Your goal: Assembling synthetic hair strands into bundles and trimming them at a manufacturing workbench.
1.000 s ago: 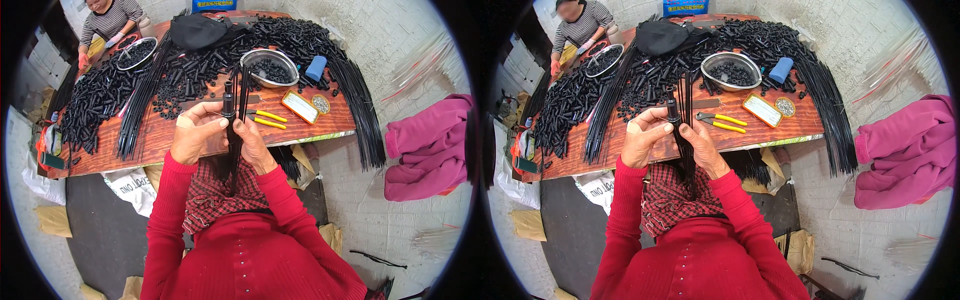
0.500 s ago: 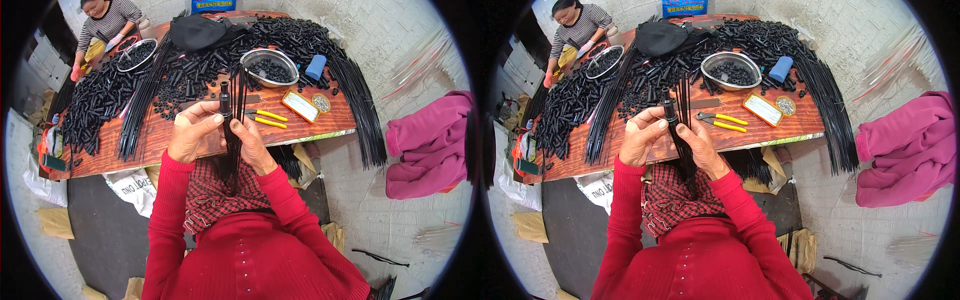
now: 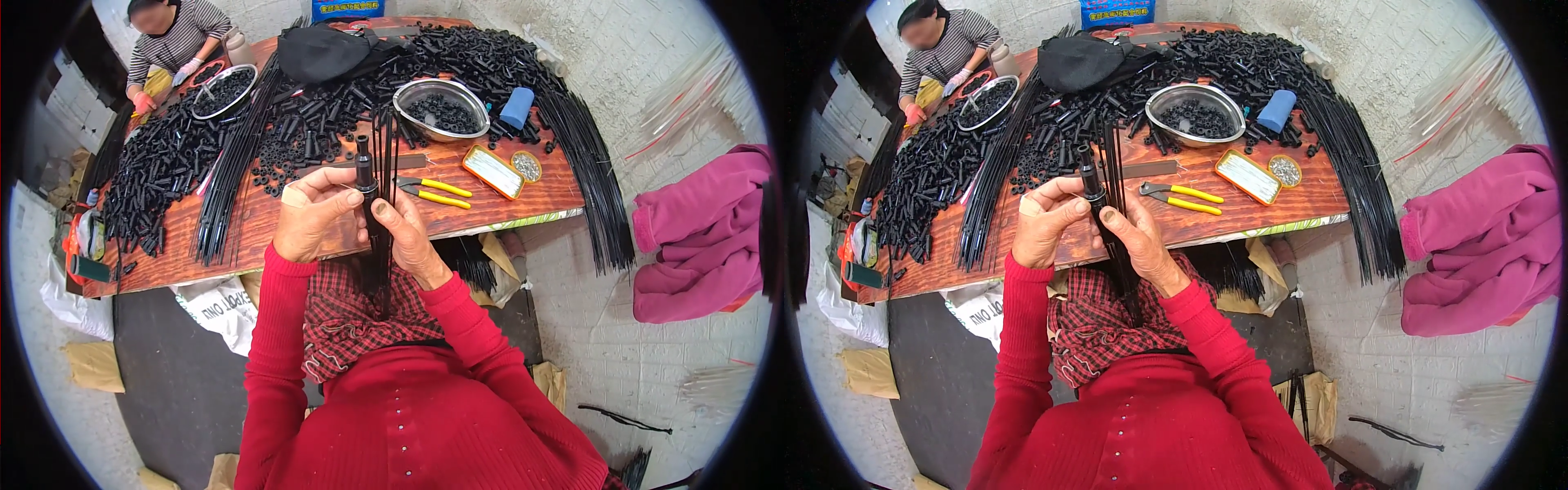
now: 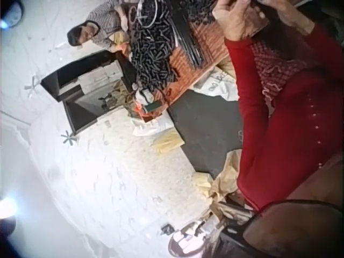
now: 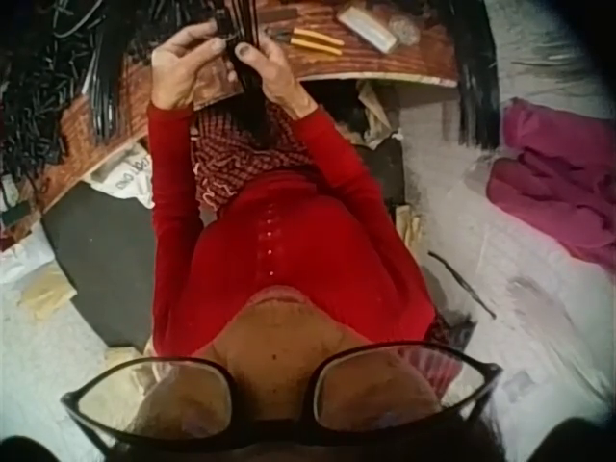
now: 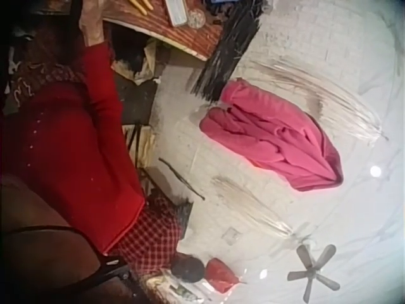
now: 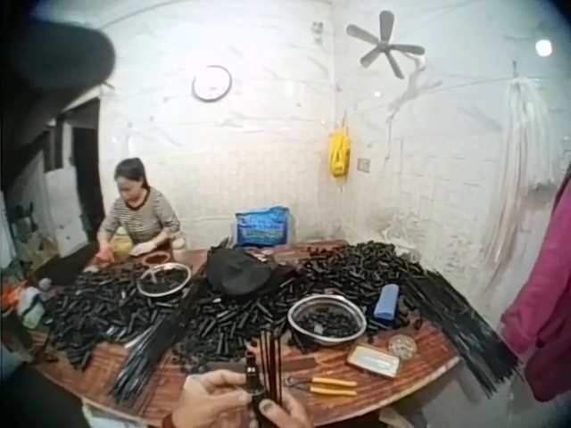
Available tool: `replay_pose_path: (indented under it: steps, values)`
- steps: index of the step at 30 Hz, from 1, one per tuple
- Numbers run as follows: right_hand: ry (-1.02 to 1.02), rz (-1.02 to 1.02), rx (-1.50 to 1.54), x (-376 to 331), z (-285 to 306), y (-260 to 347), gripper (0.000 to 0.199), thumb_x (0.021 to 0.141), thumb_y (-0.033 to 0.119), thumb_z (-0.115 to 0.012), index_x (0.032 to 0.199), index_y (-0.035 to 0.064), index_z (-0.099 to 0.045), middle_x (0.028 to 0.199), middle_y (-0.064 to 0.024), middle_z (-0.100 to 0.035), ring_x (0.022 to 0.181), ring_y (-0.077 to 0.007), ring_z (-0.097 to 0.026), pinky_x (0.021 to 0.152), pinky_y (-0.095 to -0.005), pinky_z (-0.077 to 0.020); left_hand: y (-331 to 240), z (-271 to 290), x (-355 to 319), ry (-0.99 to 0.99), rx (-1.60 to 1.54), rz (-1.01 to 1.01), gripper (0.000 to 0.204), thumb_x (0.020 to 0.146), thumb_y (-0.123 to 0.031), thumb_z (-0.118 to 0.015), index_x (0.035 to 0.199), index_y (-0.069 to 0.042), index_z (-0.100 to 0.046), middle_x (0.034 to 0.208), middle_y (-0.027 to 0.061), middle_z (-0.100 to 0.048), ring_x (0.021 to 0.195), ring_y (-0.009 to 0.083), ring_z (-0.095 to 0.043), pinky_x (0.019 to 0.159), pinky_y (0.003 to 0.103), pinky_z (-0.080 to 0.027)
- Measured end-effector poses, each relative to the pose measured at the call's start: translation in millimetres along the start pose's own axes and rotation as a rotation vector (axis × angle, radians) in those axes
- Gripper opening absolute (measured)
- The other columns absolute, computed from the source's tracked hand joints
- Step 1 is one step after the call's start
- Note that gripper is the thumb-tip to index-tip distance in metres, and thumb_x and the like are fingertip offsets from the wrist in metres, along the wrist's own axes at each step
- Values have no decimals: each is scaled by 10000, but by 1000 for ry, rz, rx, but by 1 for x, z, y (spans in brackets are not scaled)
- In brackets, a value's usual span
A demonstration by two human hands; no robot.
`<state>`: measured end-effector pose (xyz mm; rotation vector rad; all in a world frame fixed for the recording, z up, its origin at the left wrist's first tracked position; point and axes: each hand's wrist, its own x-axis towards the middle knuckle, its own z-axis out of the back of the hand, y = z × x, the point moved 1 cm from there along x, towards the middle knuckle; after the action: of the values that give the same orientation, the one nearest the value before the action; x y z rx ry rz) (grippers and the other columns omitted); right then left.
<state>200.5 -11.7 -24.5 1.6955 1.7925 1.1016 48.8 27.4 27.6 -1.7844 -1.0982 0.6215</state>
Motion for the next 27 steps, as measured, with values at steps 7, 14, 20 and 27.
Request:
replay_pose_path:
  steps: [7, 14, 20, 27]
  values:
    - [-15, -5, -1, 0, -2, 0, 336, 936, 280, -601, 1154, 35, -528, 866, -18, -560, 749, -94, -554, 668, -228, -485, 1, 3, -1, 28, 43, -47, 268, 839, 21, -672, 1101, 48, -622, 991, 112, -684, 841, 149, -654, 746, 284, -548]
    - [-65, -8, -30, -4, -7, 3, 352, 921, 277, -608, 1170, 42, -526, 872, -9, -551, 729, -74, -541, 631, -214, -477, -1, -2, -4, 48, 35, -89, 277, 815, 74, -670, 1085, 55, -614, 1003, 131, -676, 798, 177, -667, 665, 316, -578]
    - [-98, 15, -57, -4, -9, 2, 369, 913, 283, -614, 1177, 42, -523, 851, -4, -551, 669, -71, -534, 607, -208, -465, -2, -3, -7, 74, -8, -42, 279, 815, 84, -656, 1084, 61, -586, 1000, 152, -665, 773, 230, -676, 607, 358, -596]
    - [-51, 26, -69, -3, -9, 0, 345, 919, 273, -603, 1161, 42, -522, 834, -12, -558, 645, -77, -535, 588, -208, -450, -11, -8, -7, 75, 94, -66, 429, 806, 55, -667, 1219, 66, -554, 1022, 141, -653, 742, 202, -666, 608, 332, -581]
